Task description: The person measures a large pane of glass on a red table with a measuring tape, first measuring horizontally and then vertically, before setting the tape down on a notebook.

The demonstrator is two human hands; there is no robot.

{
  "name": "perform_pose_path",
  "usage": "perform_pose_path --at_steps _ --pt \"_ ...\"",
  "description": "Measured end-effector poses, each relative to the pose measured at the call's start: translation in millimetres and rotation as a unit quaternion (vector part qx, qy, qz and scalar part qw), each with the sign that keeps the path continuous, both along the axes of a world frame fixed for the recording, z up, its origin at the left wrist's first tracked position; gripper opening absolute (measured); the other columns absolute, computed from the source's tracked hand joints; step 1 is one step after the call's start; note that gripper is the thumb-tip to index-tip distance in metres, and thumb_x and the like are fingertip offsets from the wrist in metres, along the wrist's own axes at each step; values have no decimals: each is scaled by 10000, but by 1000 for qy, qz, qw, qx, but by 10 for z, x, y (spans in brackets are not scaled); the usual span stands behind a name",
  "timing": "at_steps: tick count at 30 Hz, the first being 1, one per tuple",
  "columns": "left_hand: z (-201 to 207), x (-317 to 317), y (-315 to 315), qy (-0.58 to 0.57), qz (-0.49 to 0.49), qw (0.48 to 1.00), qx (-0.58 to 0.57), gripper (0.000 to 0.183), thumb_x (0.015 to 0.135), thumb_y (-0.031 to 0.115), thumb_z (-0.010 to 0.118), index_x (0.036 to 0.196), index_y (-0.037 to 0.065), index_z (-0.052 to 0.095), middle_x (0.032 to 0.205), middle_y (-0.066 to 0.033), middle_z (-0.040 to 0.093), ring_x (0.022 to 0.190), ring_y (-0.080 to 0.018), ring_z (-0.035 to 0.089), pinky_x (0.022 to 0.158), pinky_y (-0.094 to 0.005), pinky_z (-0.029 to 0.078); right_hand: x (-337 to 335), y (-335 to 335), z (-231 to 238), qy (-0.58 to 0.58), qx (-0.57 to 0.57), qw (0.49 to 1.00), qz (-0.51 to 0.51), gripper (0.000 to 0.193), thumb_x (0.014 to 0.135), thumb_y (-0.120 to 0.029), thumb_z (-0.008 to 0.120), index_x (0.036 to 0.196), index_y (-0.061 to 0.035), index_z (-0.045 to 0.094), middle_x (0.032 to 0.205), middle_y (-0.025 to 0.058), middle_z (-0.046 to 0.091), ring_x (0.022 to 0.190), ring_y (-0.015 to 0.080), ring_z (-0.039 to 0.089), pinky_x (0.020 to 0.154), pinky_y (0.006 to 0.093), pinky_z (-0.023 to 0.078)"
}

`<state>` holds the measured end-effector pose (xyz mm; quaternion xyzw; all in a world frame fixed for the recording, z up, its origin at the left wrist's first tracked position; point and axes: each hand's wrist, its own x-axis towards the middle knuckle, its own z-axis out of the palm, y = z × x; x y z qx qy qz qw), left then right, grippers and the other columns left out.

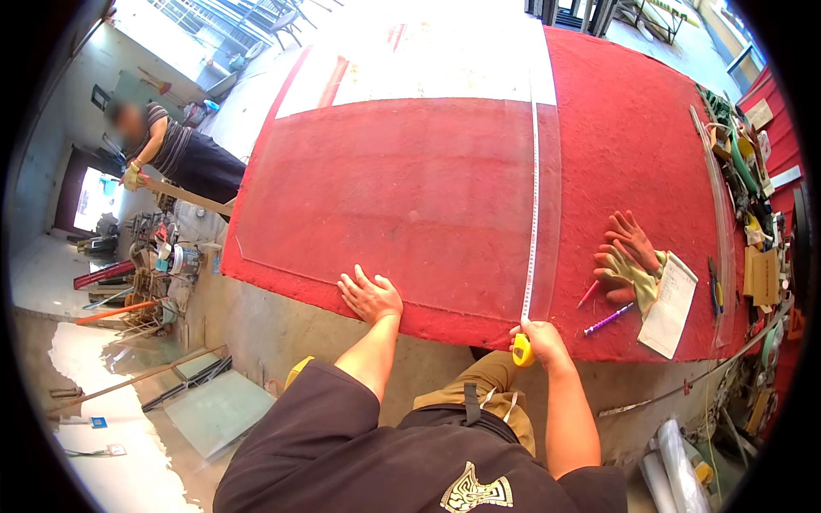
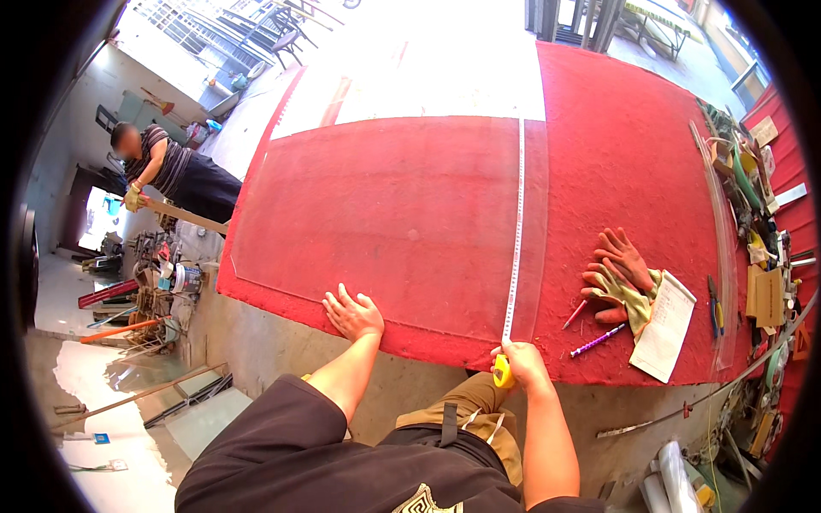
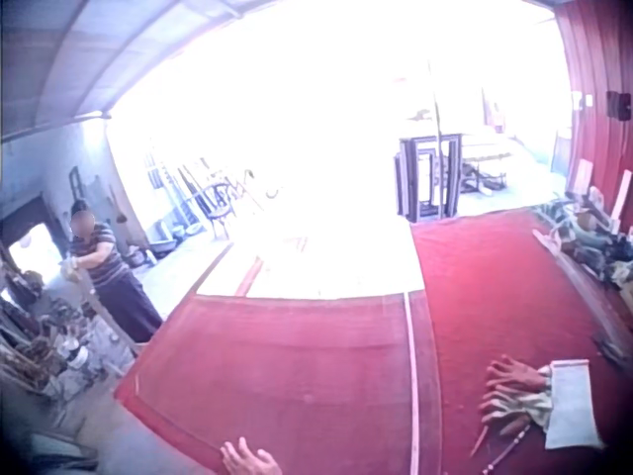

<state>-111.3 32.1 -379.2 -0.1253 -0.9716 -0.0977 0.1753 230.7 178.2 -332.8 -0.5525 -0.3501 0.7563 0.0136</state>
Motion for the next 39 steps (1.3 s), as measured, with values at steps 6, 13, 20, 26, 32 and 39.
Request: perform_pose_path --at_steps 6,13,20,26,32,39 --pt "-116 -17 -2 30 -2 999 -27 548 950 316 609 1469 166 522 1537 -224 487 1468 -402 413 1205 -525 334 32 20 -150 27 -21 999 12 411 1089 -311 538 964 47 696 787 148 698 673 247 700 615 370 584" --pt "-245 -39 -17 81 -3 996 -24 515 942 322 627 1433 184 560 1489 -217 539 1414 -391 477 1193 -499 366 45 -26 -220 39 16 999 2 455 1093 -328 500 924 46 694 764 139 685 610 254 679 580 395 557" --pt "-306 -38 -22 63 1 998 -13 504 946 353 625 1420 184 584 1514 -215 512 1428 -384 461 1209 -480 345 38 -15 -106 7 33 999 6 457 1056 -322 521 899 57 722 745 152 700 622 255 699 605 398 561" --pt "-300 -40 -11 55 4 998 -12 509 941 340 626 1422 182 576 1519 -211 507 1438 -378 454 1209 -483 345 114 5 121 -115 31 981 153 613 1062 -435 428 875 55 745 754 183 728 630 289 721 641 423 574" --pt "-300 -47 -8 69 8 997 -13 505 929 335 644 1410 190 590 1508 -208 516 1431 -372 465 1205 -479 356 175 -88 80 -109 -8 980 168 633 1088 -465 413 927 62 725 798 176 737 613 282 721 597 417 578" --pt "-364 -65 -20 113 -1 993 -15 489 898 323 680 1363 184 617 1454 -219 566 1377 -391 521 1167 -495 406 225 -101 -42 -94 -64 985 132 601 1097 -469 424 1046 79 667 805 169 732 602 288 704 581 426 580"
